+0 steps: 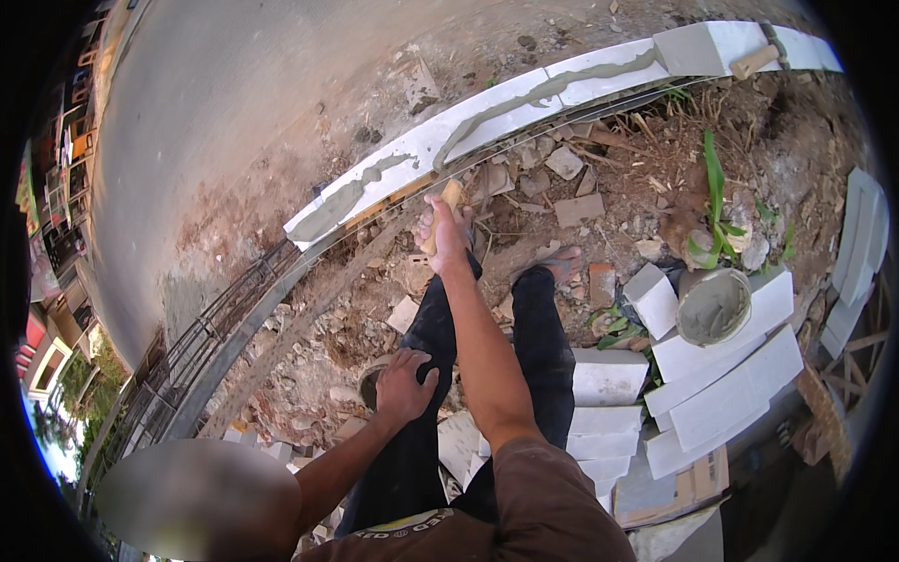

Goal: The person installs white concrete curb stones along a roadside. They apply mortar to the ground using a trowel, place the stones, and tap them into position with a hammer. The person repeats this process for multiple stones, ensuring alignment.

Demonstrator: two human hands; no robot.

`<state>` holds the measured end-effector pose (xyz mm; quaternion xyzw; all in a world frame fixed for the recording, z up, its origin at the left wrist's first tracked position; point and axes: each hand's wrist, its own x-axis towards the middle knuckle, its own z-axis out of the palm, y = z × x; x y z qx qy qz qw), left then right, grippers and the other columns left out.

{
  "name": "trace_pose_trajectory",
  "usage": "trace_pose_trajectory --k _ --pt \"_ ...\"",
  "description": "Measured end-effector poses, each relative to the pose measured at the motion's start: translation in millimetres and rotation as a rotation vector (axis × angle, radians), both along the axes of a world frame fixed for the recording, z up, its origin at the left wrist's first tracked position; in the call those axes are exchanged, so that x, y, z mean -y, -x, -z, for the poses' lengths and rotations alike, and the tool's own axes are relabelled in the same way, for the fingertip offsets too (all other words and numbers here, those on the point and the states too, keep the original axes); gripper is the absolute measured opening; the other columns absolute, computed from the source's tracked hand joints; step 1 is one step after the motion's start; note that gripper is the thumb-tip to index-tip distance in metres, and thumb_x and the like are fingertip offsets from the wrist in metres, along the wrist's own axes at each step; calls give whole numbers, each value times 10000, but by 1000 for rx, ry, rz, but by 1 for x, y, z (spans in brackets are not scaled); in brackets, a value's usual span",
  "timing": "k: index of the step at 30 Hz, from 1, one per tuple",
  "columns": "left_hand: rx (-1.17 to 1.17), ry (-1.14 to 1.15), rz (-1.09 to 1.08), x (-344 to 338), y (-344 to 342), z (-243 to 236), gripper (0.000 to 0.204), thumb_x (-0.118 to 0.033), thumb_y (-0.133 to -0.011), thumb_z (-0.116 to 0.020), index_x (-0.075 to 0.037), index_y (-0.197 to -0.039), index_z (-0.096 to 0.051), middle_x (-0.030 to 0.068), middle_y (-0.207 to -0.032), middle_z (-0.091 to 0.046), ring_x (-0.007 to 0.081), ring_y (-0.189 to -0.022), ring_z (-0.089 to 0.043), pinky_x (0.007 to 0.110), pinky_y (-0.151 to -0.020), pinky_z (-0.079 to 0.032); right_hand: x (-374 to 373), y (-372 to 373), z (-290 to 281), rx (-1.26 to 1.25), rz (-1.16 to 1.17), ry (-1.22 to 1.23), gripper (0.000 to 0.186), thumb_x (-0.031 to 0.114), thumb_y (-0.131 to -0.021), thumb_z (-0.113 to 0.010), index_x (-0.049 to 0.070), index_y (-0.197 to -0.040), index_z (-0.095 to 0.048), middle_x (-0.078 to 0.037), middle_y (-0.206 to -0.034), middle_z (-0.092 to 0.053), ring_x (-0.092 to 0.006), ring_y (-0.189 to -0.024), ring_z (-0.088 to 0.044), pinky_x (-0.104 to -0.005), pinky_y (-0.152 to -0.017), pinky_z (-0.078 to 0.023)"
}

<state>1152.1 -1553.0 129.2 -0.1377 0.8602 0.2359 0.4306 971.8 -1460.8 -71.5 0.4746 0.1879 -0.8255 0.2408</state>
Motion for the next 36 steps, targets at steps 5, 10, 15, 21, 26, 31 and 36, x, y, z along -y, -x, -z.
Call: trace_pose_trajectory --k 5,10,15,21,26,31,36 --pt "88 -4 -14 -2 3 -2 368 -304 -926 -683 -86 -1223 -695 94 -1306 -646 293 -1363 -530 489 -1113 -442 -3 -5 0 -25 -156 -27 251 323 -993 -677 105 -1083 -588 16 -695 -483 -131 -525 -489 -323 -466 -423" --pt "70 2 14 -7 7 -4 364 -305 -926 -682 -80 -1212 -695 102 -1285 -648 299 -1332 -548 493 -1098 -453 -23 -13 14 -175 -509 -402 269 332 -980 -694 88 -972 -581 10 -681 -531 -119 -503 -543 -349 -438 -465" --pt "47 -31 18 -10 11 1 356 -305 -925 -681 -77 -1199 -699 111 -1262 -654 307 -1308 -566 488 -1093 -457 -99 -22 2 -569 -1074 -1130 359 296 -919 -716 79 -1194 -635 -274 -986 -724 -493 -953 -684 -553 -833 -531" --pt "26 14 63 -16 14 -1 334 -276 -908 -703 -49 -1153 -717 127 -1245 -682 348 -1268 -589 479 -1063 -479 -258 -93 -72 -463 -1219 -1401 427 320 -892 -747 59 -1213 -640 -230 -1013 -725 -464 -950 -696 -537 -828 -545" --pt "-30 -15 125 -29 18 0 298 -242 -903 -714 -29 -1112 -725 134 -1181 -695 375 -1169 -619 484 -1023 -491 -410 -210 -167 -126 -1015 -1728 456 154 -848 -805 58 -1273 -670 -184 -1134 -723 -389 -1011 -709 -443 -894 -567" --pt "-51 -7 231 -35 15 6 299 -242 -902 -716 -29 -1112 -725 141 -1174 -692 372 -1170 -618 488 -1022 -487 -525 -262 -191 402 -1312 -1954 424 220 -884 -771 97 -1273 -657 -131 -1090 -705 -359 -972 -710 -478 -830 -580" --pt "5 17 294 -52 25 3 305 -253 -907 -713 -38 -1123 -724 144 -1188 -689 367 -1184 -617 477 -1035 -486 -589 -233 -123 640 -1442 -1857 435 213 -913 -726 118 -1325 -622 -121 -1174 -656 -350 -1055 -691 -484 -873 -582"
